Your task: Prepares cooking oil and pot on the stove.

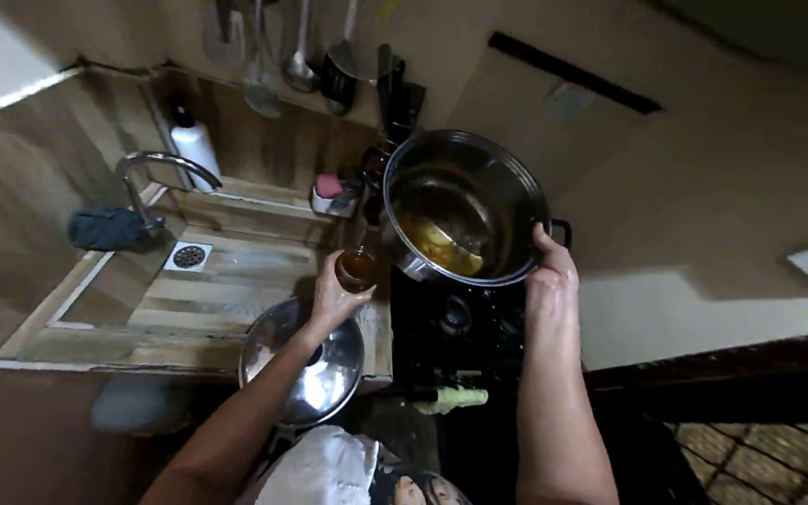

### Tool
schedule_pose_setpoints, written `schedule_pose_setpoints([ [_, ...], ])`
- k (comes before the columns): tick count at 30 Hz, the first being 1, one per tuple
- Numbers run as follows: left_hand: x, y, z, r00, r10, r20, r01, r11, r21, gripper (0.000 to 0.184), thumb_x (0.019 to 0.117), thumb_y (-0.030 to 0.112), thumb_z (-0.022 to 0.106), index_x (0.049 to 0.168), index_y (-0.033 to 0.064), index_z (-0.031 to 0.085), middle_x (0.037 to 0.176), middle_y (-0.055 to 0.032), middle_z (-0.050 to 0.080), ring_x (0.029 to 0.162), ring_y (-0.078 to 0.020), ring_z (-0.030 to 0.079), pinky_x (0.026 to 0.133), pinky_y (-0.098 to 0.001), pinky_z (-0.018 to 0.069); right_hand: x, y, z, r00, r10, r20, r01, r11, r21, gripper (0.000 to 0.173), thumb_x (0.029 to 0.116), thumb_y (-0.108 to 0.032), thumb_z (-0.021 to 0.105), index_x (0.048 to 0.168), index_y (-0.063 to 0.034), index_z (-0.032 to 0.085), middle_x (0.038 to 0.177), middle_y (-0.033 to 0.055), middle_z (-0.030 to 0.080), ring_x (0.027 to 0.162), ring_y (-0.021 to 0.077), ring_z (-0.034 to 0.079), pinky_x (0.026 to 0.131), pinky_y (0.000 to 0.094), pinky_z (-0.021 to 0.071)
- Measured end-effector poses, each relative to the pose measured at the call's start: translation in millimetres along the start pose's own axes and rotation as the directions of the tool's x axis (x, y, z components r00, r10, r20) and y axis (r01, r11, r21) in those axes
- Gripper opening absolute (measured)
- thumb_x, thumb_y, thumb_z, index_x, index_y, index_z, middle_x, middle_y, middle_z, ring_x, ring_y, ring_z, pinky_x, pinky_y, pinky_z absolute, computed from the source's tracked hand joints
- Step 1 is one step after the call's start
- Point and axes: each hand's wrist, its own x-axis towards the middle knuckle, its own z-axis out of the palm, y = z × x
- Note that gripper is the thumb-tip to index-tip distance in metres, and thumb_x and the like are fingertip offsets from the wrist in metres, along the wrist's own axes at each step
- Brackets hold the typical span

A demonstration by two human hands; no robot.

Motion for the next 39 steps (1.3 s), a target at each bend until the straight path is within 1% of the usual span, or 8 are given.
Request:
schedule_pose_setpoints([
  [5, -1, 0, 48, 1.000, -0.009, 0.014, 0.009, 1.000, -0.023, 0.105, 0.0653, 0.038, 0.094, 0.148, -0.0008, 0.041, 0.140, -0.0228, 0.057, 0.130, -0.0282, 0.058, 0.111, -0.0418, 0.0460, 16, -19, -46, 0.993, -0.008, -0.119, 0.014, 0.999, 0.051, 0.019, 0.1025, -0.015, 0.055, 0.120, -0.0087, 0.057, 0.103, 0.0077, 0.068, 0.091, 0.0169, 0.070, 0.076, 0.0358, 0.0609],
  [8, -1, 0, 69, 1.000, -0.003, 0.004, 0.003, 1.000, -0.015, 0.102, 0.0657, 0.037, 0.094, 0.146, -0.0019, 0.043, 0.138, -0.0234, 0.058, 0.129, -0.0294, 0.058, 0.111, -0.0431, 0.0459, 36, -22, -81, 0.989, -0.031, -0.142, 0.033, 0.999, 0.011, 0.022, 0.1024, -0.015, 0.056, 0.123, -0.0079, 0.055, 0.104, 0.0085, 0.067, 0.092, 0.0173, 0.069, 0.077, 0.0367, 0.0597],
  [12, 0, -1, 91, 0.999, -0.031, -0.008, 0.031, 1.000, -0.001, 0.101, 0.0652, 0.035, 0.094, 0.144, -0.0019, 0.044, 0.135, -0.0229, 0.060, 0.127, -0.0294, 0.060, 0.109, -0.0439, 0.0474, 52, -24, -113, 0.974, 0.006, -0.224, -0.005, 1.000, 0.002, 0.018, 0.1021, -0.016, 0.056, 0.119, -0.0084, 0.056, 0.099, 0.0078, 0.067, 0.087, 0.0161, 0.069, 0.072, 0.0352, 0.0598],
  [18, 3, -8, 114, 0.993, -0.100, -0.065, 0.104, 0.993, 0.047, 0.105, 0.0628, 0.038, 0.095, 0.146, 0.0003, 0.044, 0.135, -0.0221, 0.061, 0.126, -0.0297, 0.060, 0.108, -0.0448, 0.0485, 77, -12, -155, 0.961, 0.058, -0.272, -0.060, 0.998, 0.000, 0.023, 0.1031, -0.014, 0.054, 0.125, -0.0060, 0.054, 0.102, 0.0111, 0.066, 0.091, 0.0193, 0.068, 0.075, 0.0386, 0.0593],
  [21, 6, -11, 119, 0.989, -0.109, -0.098, 0.115, 0.992, 0.060, 0.106, 0.0627, 0.039, 0.095, 0.147, 0.0002, 0.043, 0.137, -0.0230, 0.059, 0.127, -0.0308, 0.059, 0.108, -0.0454, 0.0481, 84, -6, -164, 0.960, 0.081, -0.269, -0.079, 0.997, 0.016, 0.022, 0.1036, -0.013, 0.052, 0.124, -0.0067, 0.054, 0.101, 0.0100, 0.066, 0.089, 0.0178, 0.068, 0.074, 0.0369, 0.0597],
  [25, 10, -15, 122, 0.983, -0.113, -0.145, 0.113, 0.994, -0.007, 0.109, 0.0617, 0.031, 0.097, 0.147, -0.0022, 0.039, 0.139, -0.0233, 0.057, 0.128, -0.0268, 0.059, 0.108, -0.0402, 0.0485, 92, 5, -173, 0.960, 0.087, -0.266, -0.090, 0.996, 0.001, 0.028, 0.1039, -0.012, 0.052, 0.131, -0.0052, 0.051, 0.106, 0.0116, 0.065, 0.091, 0.0182, 0.067, 0.077, 0.0370, 0.0591],
  [29, 15, -22, 124, 0.979, -0.086, -0.183, 0.080, 0.996, -0.040, 0.109, 0.0607, 0.025, 0.098, 0.147, -0.0045, 0.038, 0.138, -0.0243, 0.057, 0.126, -0.0248, 0.060, 0.108, -0.0366, 0.0493, 102, 15, -179, 0.948, 0.123, -0.292, -0.128, 0.992, 0.001, 0.028, 0.1025, -0.010, 0.055, 0.130, -0.0051, 0.052, 0.104, 0.0113, 0.065, 0.089, 0.0181, 0.067, 0.075, 0.0370, 0.0593],
  [39, 19, -29, 121, 0.968, -0.038, -0.247, 0.039, 0.999, -0.003, 0.109, 0.0605, 0.029, 0.097, 0.145, -0.0068, 0.038, 0.135, -0.0246, 0.059, 0.124, -0.0234, 0.061, 0.106, -0.0359, 0.0500, 110, 40, -185, 0.939, 0.155, -0.306, -0.164, 0.986, -0.006, 0.031, 0.1018, -0.005, 0.056, 0.132, -0.0027, 0.053, 0.107, 0.0128, 0.065, 0.090, 0.0189, 0.067, 0.077, 0.0369, 0.0591],
])
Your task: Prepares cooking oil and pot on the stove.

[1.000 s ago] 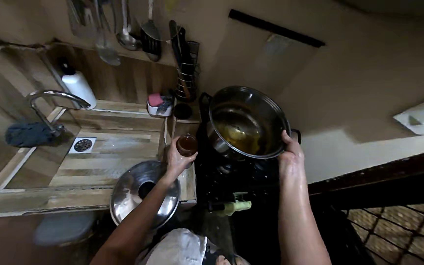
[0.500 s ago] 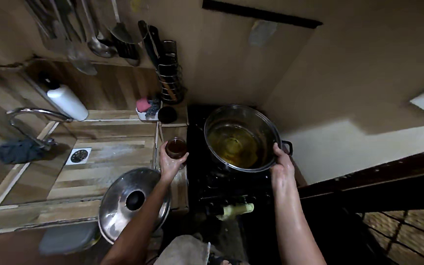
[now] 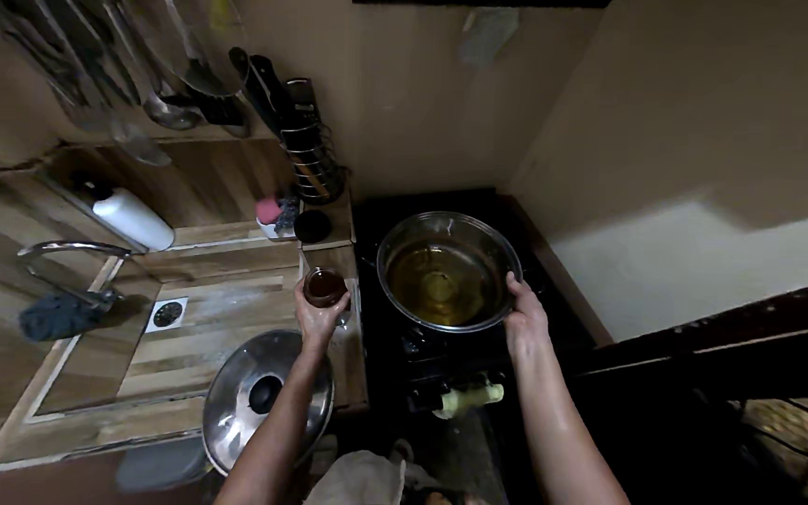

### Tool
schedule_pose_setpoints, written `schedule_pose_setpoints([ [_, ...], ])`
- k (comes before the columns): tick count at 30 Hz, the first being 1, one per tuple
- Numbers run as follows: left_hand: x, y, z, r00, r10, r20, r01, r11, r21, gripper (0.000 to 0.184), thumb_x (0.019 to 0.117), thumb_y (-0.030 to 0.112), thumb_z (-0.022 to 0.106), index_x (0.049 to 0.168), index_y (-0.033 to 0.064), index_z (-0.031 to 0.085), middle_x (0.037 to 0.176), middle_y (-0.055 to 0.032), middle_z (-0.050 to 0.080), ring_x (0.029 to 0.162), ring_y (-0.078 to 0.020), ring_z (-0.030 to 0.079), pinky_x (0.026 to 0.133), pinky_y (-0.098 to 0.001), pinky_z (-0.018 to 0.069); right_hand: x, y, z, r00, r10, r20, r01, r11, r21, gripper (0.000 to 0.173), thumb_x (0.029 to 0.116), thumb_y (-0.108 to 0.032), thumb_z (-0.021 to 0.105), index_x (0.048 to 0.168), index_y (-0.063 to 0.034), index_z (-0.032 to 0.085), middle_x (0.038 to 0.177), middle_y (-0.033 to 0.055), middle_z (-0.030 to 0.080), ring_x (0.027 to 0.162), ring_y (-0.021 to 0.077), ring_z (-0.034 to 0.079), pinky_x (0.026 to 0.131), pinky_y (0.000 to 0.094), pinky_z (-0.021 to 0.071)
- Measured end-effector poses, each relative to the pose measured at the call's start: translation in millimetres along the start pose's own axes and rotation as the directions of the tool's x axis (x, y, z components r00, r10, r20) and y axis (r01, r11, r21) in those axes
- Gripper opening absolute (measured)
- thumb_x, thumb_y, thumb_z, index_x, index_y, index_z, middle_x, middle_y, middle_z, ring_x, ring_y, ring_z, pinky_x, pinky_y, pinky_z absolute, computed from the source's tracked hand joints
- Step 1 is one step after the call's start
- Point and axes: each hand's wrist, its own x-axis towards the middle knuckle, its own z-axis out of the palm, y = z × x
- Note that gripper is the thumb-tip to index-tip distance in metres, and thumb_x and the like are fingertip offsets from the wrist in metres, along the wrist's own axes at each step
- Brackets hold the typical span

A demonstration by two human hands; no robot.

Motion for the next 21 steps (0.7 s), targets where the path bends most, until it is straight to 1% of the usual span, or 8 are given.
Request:
schedule_pose_setpoints([
  [3, 1, 0, -2, 1.000, -0.016, -0.002, 0.016, 1.000, -0.007, 0.110, 0.0615, 0.029, 0.097, 0.146, -0.0068, 0.037, 0.135, -0.0250, 0.058, 0.124, -0.0233, 0.061, 0.107, -0.0348, 0.0493, 1, 3, 0, 1.000, 0.016, 0.002, -0.016, 1.000, 0.013, 0.029, 0.1021, -0.006, 0.055, 0.131, -0.0030, 0.053, 0.104, 0.0123, 0.065, 0.087, 0.0182, 0.067, 0.074, 0.0365, 0.0597],
  [6, 2, -1, -2, 1.000, -0.008, -0.010, 0.008, 1.000, 0.000, 0.111, 0.0598, 0.030, 0.097, 0.145, -0.0078, 0.037, 0.134, -0.0257, 0.058, 0.124, -0.0244, 0.061, 0.106, -0.0353, 0.0494, 3, 7, -2, 1.000, 0.018, 0.002, -0.018, 1.000, 0.009, 0.026, 0.1022, -0.007, 0.055, 0.128, -0.0034, 0.054, 0.101, 0.0115, 0.066, 0.085, 0.0177, 0.068, 0.072, 0.0357, 0.0604],
  [10, 1, -3, -3, 0.999, -0.043, 0.031, 0.045, 0.998, -0.049, 0.117, 0.0576, 0.025, 0.099, 0.149, -0.0064, 0.033, 0.139, -0.0252, 0.055, 0.126, -0.0235, 0.058, 0.108, -0.0343, 0.0487, 9, 10, -7, 1.000, 0.026, -0.009, -0.026, 1.000, 0.011, 0.029, 0.1019, -0.007, 0.056, 0.131, -0.0036, 0.053, 0.104, 0.0124, 0.065, 0.088, 0.0187, 0.067, 0.075, 0.0372, 0.0594],
  [12, 1, -7, -6, 0.997, -0.042, 0.070, 0.046, 0.998, -0.052, 0.120, 0.0570, 0.025, 0.099, 0.150, -0.0060, 0.030, 0.141, -0.0255, 0.053, 0.128, -0.0238, 0.057, 0.108, -0.0341, 0.0479, 10, 12, -11, 0.999, 0.039, -0.013, -0.039, 0.999, 0.018, 0.031, 0.1014, -0.008, 0.056, 0.132, -0.0040, 0.053, 0.105, 0.0121, 0.066, 0.089, 0.0189, 0.068, 0.075, 0.0377, 0.0596],
  [16, 3, -7, -19, 0.982, -0.046, 0.186, 0.057, 0.997, -0.053, 0.128, 0.0588, 0.029, 0.096, 0.157, -0.0024, 0.021, 0.153, -0.0248, 0.042, 0.137, -0.0232, 0.049, 0.113, -0.0332, 0.0439, 7, 14, -14, 0.998, 0.055, -0.010, -0.055, 0.998, 0.037, 0.029, 0.1027, -0.009, 0.053, 0.131, -0.0042, 0.052, 0.104, 0.0110, 0.066, 0.089, 0.0172, 0.068, 0.075, 0.0355, 0.0600],
  [18, 4, -4, -25, 0.967, -0.074, 0.242, 0.087, 0.995, -0.041, 0.131, 0.0598, 0.027, 0.097, 0.159, 0.0006, 0.016, 0.157, -0.0240, 0.038, 0.140, -0.0234, 0.047, 0.113, -0.0338, 0.0435, 7, 14, -14, 0.998, 0.060, -0.028, -0.059, 0.998, 0.014, 0.030, 0.1025, -0.010, 0.055, 0.131, -0.0049, 0.052, 0.105, 0.0103, 0.066, 0.089, 0.0170, 0.068, 0.076, 0.0355, 0.0593],
  [19, 4, -5, -28, 0.961, -0.081, 0.264, 0.091, 0.995, -0.027, 0.133, 0.0599, 0.026, 0.097, 0.160, 0.0022, 0.014, 0.158, -0.0236, 0.037, 0.141, -0.0233, 0.046, 0.114, -0.0342, 0.0432, 8, 15, -15, 0.998, 0.060, -0.037, -0.060, 0.998, -0.001, 0.031, 0.1021, -0.011, 0.056, 0.132, -0.0053, 0.052, 0.106, 0.0105, 0.066, 0.091, 0.0173, 0.068, 0.077, 0.0362, 0.0593],
  [21, 5, -11, -33, 0.953, -0.049, 0.298, 0.056, 0.998, -0.013, 0.136, 0.0590, 0.026, 0.098, 0.161, 0.0029, 0.011, 0.160, -0.0229, 0.033, 0.143, -0.0230, 0.044, 0.115, -0.0338, 0.0423, 8, 16, -16, 0.998, 0.051, -0.040, -0.052, 0.999, -0.016, 0.035, 0.1016, -0.012, 0.057, 0.135, -0.0049, 0.051, 0.112, 0.0119, 0.065, 0.096, 0.0187, 0.067, 0.081, 0.0383, 0.0586],
])
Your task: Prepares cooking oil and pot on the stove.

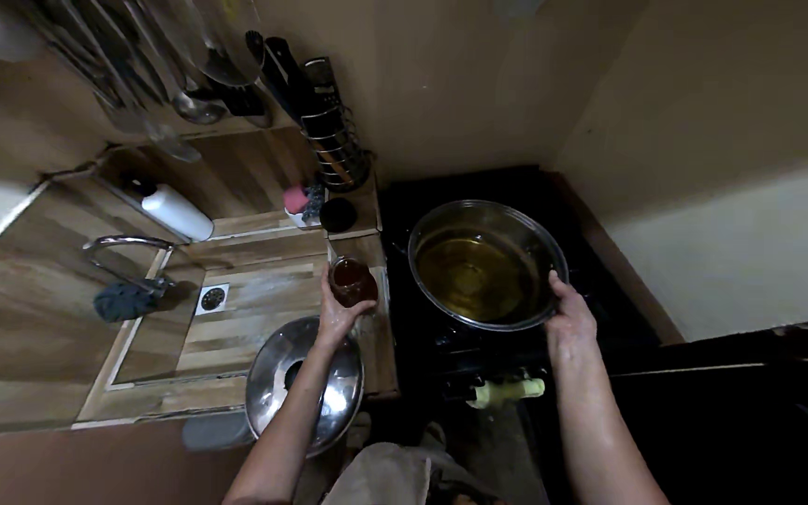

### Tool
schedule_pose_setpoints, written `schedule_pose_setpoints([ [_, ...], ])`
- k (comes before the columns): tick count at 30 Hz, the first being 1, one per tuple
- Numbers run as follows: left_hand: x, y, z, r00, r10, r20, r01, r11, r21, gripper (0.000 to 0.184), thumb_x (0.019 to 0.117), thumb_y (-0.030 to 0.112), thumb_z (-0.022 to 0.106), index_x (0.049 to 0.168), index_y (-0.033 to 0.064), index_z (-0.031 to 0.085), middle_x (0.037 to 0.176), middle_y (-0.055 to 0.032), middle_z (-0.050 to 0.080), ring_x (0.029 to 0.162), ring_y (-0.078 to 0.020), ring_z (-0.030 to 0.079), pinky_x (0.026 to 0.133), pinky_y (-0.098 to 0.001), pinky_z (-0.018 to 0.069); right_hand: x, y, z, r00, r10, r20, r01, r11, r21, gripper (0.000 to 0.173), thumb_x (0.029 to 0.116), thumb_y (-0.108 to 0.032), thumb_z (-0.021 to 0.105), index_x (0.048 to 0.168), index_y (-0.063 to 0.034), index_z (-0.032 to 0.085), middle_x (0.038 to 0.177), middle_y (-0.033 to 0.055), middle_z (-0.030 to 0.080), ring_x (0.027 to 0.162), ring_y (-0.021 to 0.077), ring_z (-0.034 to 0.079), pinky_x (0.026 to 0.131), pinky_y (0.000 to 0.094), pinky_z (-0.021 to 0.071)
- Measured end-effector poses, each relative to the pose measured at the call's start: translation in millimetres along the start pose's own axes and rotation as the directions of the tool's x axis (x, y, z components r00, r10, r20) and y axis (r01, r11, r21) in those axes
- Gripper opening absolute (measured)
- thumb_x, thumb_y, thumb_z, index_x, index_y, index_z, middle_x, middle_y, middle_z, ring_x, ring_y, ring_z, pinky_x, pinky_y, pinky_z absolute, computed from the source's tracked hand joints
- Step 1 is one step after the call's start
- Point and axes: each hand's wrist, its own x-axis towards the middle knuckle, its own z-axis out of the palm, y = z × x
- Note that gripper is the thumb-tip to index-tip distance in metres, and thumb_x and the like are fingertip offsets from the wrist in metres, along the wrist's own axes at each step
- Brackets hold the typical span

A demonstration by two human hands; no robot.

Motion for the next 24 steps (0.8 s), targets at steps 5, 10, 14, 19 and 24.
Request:
schedule_pose_setpoints([
  [5, -1, -12, -17, 0.994, 0.053, 0.095, -0.054, 0.998, 0.008, 0.141, 0.0581, 0.030, 0.098, 0.162, 0.0001, 0.007, 0.164, -0.0235, 0.026, 0.147, -0.0246, 0.039, 0.119, -0.0339, 0.0379, 2, 0, -4, 0.998, -0.006, 0.067, 0.007, 1.000, -0.003, 0.032, 0.1028, -0.018, 0.058, 0.133, -0.0076, 0.054, 0.107, 0.0087, 0.067, 0.093, 0.0164, 0.069, 0.078, 0.0359, 0.0604],
  [10, 1, -22, -32, 0.975, 0.057, 0.216, -0.066, 0.997, 0.035, 0.128, 0.0701, 0.017, 0.089, 0.162, 0.0019, 0.002, 0.166, -0.0239, 0.021, 0.148, -0.0274, 0.038, 0.116, -0.0375, 0.0430, -4, -5, -17, 0.998, -0.066, -0.023, 0.066, 0.998, 0.004, 0.039, 0.0983, -0.030, 0.067, 0.130, -0.0105, 0.056, 0.108, 0.0072, 0.067, 0.095, 0.0178, 0.068, 0.080, 0.0392, 0.0598],
  [14, 19, -6, -63, 0.967, -0.007, 0.254, -0.029, 0.990, 0.138, 0.100, 0.0795, 0.003, 0.070, 0.162, 0.0033, 0.014, 0.164, -0.0202, 0.029, 0.147, -0.0289, 0.039, 0.112, -0.0441, 0.0452, -25, -21, -38, 0.869, -0.488, -0.081, 0.462, 0.860, -0.217, 0.052, 0.1011, -0.025, 0.063, 0.143, 0.0002, 0.044, 0.125, 0.0082, 0.058, 0.107, 0.0088, 0.059, 0.092, 0.0271, 0.0526],
  [19, 90, 50, -87, 0.974, 0.151, 0.172, -0.199, 0.927, 0.316, 0.064, 0.0929, 0.014, 0.069, 0.151, 0.0029, 0.044, 0.156, -0.0207, 0.042, 0.140, -0.0341, 0.047, 0.109, -0.0506, 0.0468, -81, -40, -43, 0.297, -0.898, 0.325, 0.932, 0.198, -0.304, 0.067, 0.0980, -0.021, 0.066, 0.151, 0.0054, 0.035, 0.156, 0.0209, 0.042, 0.146, 0.0258, 0.041, 0.119, 0.0408, 0.0381],
  [24, 156, 115, -62, 0.852, 0.158, 0.499, -0.441, 0.729, 0.523, 0.070, 0.0854, 0.024, 0.082, 0.146, 0.0058, 0.053, 0.152, -0.0204, 0.048, 0.141, -0.0428, 0.042, 0.114, -0.0638, 0.0362, -139, 22, -4, -0.024, -0.709, 0.705, 0.990, -0.115, -0.082, 0.044, 0.0985, -0.038, 0.066, 0.139, -0.0251, 0.054, 0.145, -0.0030, 0.058, 0.145, 0.0171, 0.043, 0.123, 0.0461, 0.0300],
])
